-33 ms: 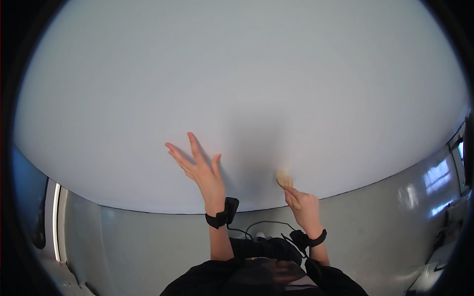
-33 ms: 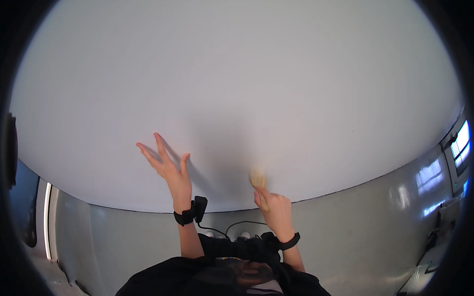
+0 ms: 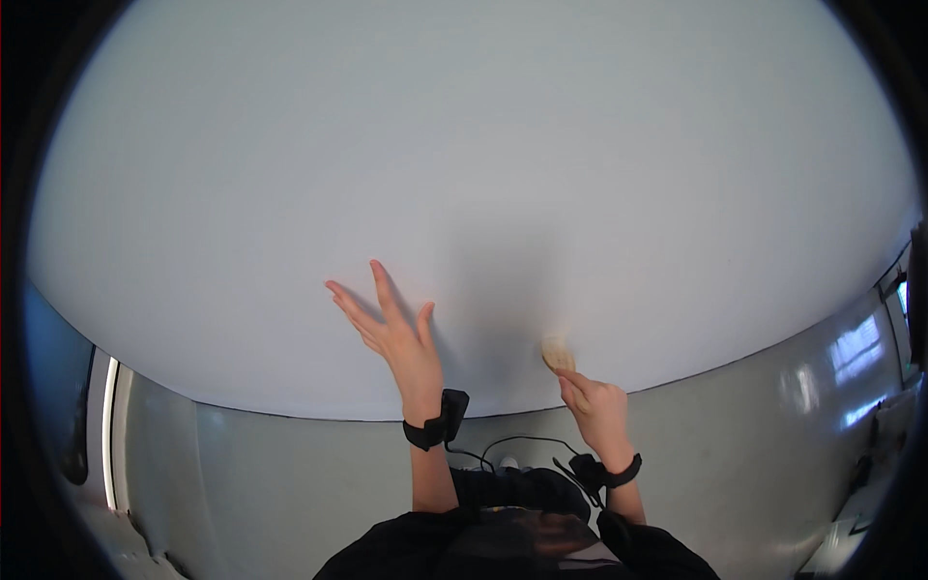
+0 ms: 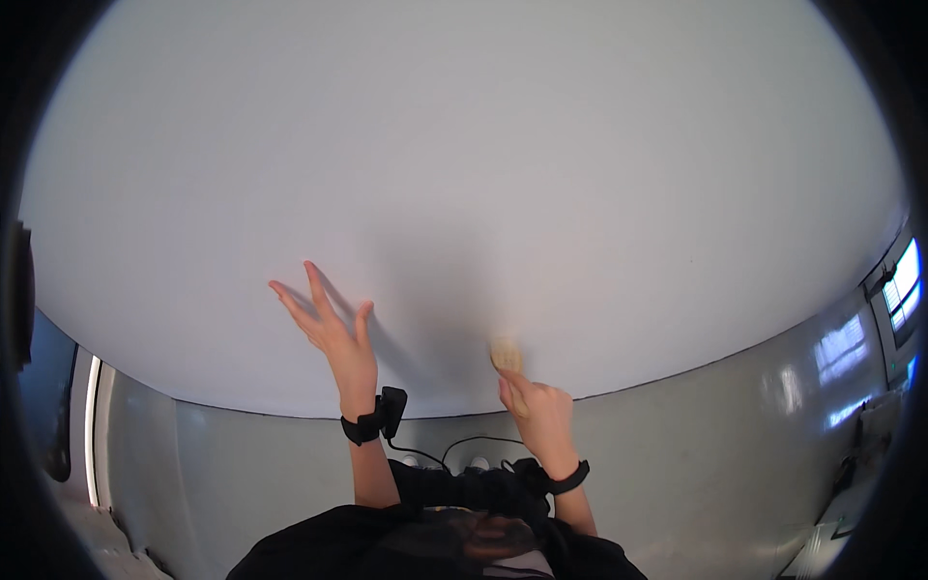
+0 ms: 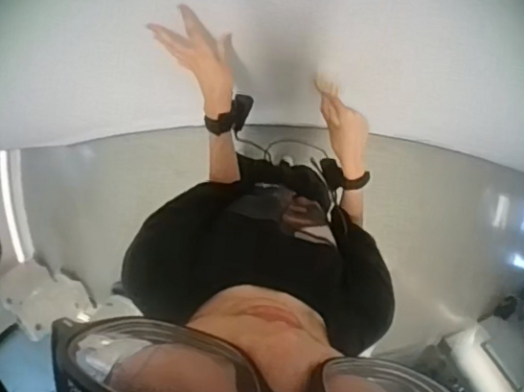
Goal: The person uses a wooden-handled brush to sweep across a large white curved surface.
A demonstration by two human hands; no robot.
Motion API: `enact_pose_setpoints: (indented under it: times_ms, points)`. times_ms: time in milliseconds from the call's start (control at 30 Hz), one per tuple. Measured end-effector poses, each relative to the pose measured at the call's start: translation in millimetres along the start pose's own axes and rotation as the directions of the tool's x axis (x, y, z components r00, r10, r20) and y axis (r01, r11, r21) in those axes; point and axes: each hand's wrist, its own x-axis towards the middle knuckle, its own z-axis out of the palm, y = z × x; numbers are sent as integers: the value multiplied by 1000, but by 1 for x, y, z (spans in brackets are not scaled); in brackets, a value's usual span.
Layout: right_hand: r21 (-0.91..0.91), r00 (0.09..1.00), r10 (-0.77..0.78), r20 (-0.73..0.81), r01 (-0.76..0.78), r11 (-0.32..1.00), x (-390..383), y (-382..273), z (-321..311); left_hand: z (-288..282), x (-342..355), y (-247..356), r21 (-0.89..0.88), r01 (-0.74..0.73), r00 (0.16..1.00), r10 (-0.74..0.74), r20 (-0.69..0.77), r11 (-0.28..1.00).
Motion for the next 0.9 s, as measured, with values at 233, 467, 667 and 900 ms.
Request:
enact_pose_setpoints:
  times_ms: [233,467,667,900]
  points:
    - [298,920,-123,-373,244,923,35,-35,-59,5,4,17,44,251,956,-255,146,967]
    - [57,837,-223,-499,288,956,78,-44,-58,29,11,12,-74,307,935,-286,211,949]
    - [67,957,-85,-278,108,992,45,-21,-26,41,11,2,-122,160,984,-149,94,980]
    - [318,949,-52,-311,155,935,43,-14,-51,40,8,-5,-137,64,998,-61,28,989]
